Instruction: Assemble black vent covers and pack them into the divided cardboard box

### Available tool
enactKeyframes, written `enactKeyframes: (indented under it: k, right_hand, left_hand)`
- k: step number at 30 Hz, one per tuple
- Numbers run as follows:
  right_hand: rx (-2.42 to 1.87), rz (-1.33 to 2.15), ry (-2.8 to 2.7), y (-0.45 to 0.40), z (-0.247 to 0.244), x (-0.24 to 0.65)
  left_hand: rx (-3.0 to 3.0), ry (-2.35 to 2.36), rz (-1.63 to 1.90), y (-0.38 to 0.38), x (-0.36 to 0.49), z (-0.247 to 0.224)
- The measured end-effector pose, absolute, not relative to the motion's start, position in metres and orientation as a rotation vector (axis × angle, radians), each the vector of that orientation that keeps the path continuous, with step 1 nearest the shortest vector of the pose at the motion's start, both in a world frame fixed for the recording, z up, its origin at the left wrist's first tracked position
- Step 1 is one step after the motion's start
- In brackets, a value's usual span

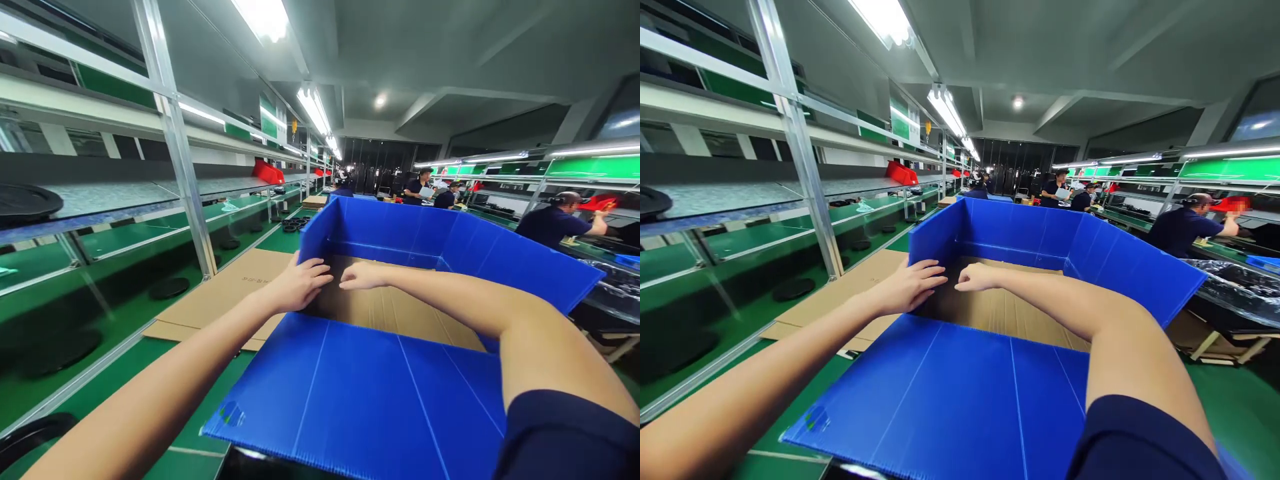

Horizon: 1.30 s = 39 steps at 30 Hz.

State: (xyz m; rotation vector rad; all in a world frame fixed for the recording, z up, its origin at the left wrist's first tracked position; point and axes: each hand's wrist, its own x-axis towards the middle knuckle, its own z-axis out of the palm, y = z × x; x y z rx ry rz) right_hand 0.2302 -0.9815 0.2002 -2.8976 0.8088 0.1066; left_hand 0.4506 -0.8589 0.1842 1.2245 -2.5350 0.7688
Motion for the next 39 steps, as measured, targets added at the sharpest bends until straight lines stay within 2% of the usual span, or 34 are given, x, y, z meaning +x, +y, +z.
enactKeyframes:
  k: [5,8,12,16,21,26,29,34,37,39]
  right_hand:
    - [-2.691,0.362,0.615,-0.94,0.168,0.205]
    - [-2.498,0.318,0.615,-0.923,0.155,0.207]
    - [-2.262,0.242,0.571,-0.914,0.14,0.214]
    - [-2.561,0.174,0.708,-0.909,0.122,0.21]
    - [-2.776,0.137,0.713,-0.895,0.103,0.182]
    - [-2.812,0.075,0.625,-0.886,0.095,0.166]
    - [-2.786,0.063,0.624,-0.885,0.098,0.164]
    - [-2.712,-0.001,0.653,-0.88,0.107,0.156]
    - [-2.698,-0.018,0.621,-0.879,0.109,0.151]
    - [-2.667,-0.014,0.629,-0.881,0.109,0.15]
  left_hand:
    - [1.153,-2.519,0.798,-0.848,0.437,0.169]
    - [1.176,-2.413,0.845,-0.837,0.452,0.158]
    - [1.451,-2.037,0.853,-0.824,0.463,0.144]
    - [1.684,-2.0,0.448,-0.814,0.452,0.13]
    - [1.752,-1.756,0.533,-0.798,0.432,0.123]
    - [1.907,-1.37,0.396,-0.801,0.43,0.131]
    - [1.827,-1.531,0.415,-0.812,0.423,0.135]
    - [1.82,-2.159,0.591,-0.822,0.391,0.13]
    - [1.823,-2.124,0.761,-0.819,0.38,0.121]
    - [1.815,-1.989,0.725,-0.815,0.382,0.118]
